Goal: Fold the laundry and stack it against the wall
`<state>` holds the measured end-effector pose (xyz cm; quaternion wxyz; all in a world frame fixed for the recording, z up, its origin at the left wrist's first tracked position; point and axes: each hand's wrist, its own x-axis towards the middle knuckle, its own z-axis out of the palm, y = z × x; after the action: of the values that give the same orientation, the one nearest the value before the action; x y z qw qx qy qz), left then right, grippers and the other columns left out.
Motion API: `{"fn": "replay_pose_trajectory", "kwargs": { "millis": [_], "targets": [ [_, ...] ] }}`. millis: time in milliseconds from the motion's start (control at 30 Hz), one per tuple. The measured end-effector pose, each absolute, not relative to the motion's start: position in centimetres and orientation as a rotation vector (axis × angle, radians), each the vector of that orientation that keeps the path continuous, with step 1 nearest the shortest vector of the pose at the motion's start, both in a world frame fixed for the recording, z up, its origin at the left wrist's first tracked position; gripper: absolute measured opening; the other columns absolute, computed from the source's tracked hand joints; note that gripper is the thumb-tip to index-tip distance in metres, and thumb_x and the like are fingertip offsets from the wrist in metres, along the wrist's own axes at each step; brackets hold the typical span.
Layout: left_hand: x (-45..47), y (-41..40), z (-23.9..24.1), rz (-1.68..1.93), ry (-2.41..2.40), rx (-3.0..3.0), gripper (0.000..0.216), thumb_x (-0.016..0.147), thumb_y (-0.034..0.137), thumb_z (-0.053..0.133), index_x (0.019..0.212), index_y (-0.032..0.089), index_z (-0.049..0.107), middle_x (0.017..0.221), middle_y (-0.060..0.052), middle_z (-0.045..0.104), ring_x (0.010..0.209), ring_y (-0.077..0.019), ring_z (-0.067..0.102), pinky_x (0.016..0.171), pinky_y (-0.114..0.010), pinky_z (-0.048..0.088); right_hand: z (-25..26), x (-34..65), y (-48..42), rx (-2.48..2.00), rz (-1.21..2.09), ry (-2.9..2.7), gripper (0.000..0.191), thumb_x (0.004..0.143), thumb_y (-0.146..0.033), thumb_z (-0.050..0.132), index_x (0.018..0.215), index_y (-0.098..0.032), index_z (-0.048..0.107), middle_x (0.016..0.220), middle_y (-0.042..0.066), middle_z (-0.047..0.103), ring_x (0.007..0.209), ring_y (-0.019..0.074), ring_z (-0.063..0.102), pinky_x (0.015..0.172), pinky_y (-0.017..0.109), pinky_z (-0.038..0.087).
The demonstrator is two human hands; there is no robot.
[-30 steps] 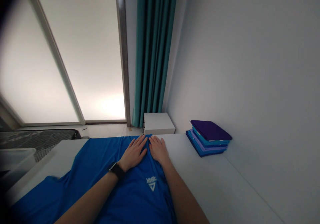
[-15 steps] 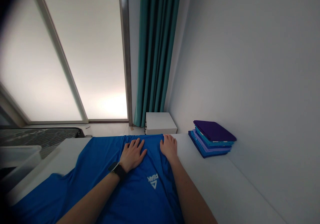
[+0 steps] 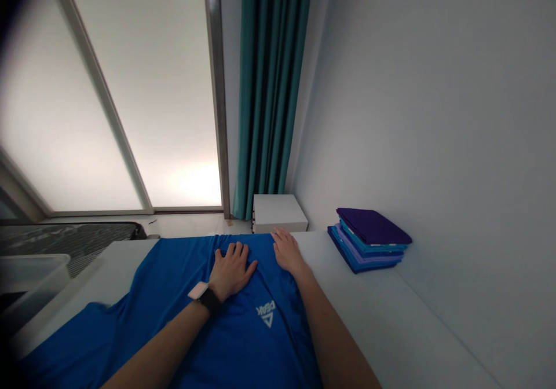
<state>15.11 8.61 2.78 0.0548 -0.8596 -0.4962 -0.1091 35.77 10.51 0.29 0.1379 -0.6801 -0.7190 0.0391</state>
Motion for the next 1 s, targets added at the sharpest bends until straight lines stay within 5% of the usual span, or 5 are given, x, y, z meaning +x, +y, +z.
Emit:
{"fn": "replay_pose_trajectory", "kwargs": {
  "millis": [300, 633, 833, 1000],
  "targets": [
    [15.0, 8.8, 2.3, -0.327, -1.524, -2.602, 0.054, 0.095, 0.050, 0.029, 0.131, 0.016, 0.052, 0.136, -0.018, 0.050, 0.123, -0.0354, 0.041, 0.099, -0.061, 0.031, 0.3, 37.3, 10.3, -2.232, 0.137, -1.859, 0.047, 0.097, -0.032, 0.029, 0.142, -0.023, 0.041, 0.150, 0.007, 0.039, 0.139, 0.0209, 0.029, 0.114, 0.048, 0.015],
    [15.0, 9.3, 2.0, -0.359, -1.630, -2.665, 0.061, 0.096, 0.053, 0.023, 0.141, 0.018, 0.044, 0.145, -0.016, 0.044, 0.134, -0.0338, 0.035, 0.107, -0.063, 0.022, 0.2, 38.3, 10.6, -2.206, 0.180, -1.755, 0.045, 0.098, -0.024, 0.024, 0.136, -0.025, 0.048, 0.144, 0.003, 0.047, 0.134, 0.0153, 0.039, 0.114, 0.040, 0.019],
    [14.8, 9.9, 1.9, -0.397, -1.581, -2.721, 0.059, 0.098, 0.052, 0.019, 0.140, 0.021, 0.046, 0.147, -0.010, 0.044, 0.139, -0.0264, 0.032, 0.115, -0.054, 0.016, 1.3, 38.4, 10.0, -2.176, 0.181, -1.782, 0.044, 0.096, -0.020, 0.028, 0.132, -0.021, 0.053, 0.138, 0.006, 0.054, 0.126, 0.0177, 0.048, 0.112, 0.038, 0.024],
    [14.6, 10.1, 1.3, -0.392, -1.548, -2.739, 0.053, 0.098, 0.048, 0.026, 0.139, 0.022, 0.047, 0.149, -0.008, 0.042, 0.140, -0.0243, 0.031, 0.115, -0.051, 0.020, 2.2, 34.7, 8.7, -2.119, 0.074, -1.900, 0.047, 0.091, -0.016, 0.035, 0.135, -0.017, 0.051, 0.144, 0.010, 0.047, 0.137, 0.0218, 0.034, 0.116, 0.043, 0.008]
  ]
}}
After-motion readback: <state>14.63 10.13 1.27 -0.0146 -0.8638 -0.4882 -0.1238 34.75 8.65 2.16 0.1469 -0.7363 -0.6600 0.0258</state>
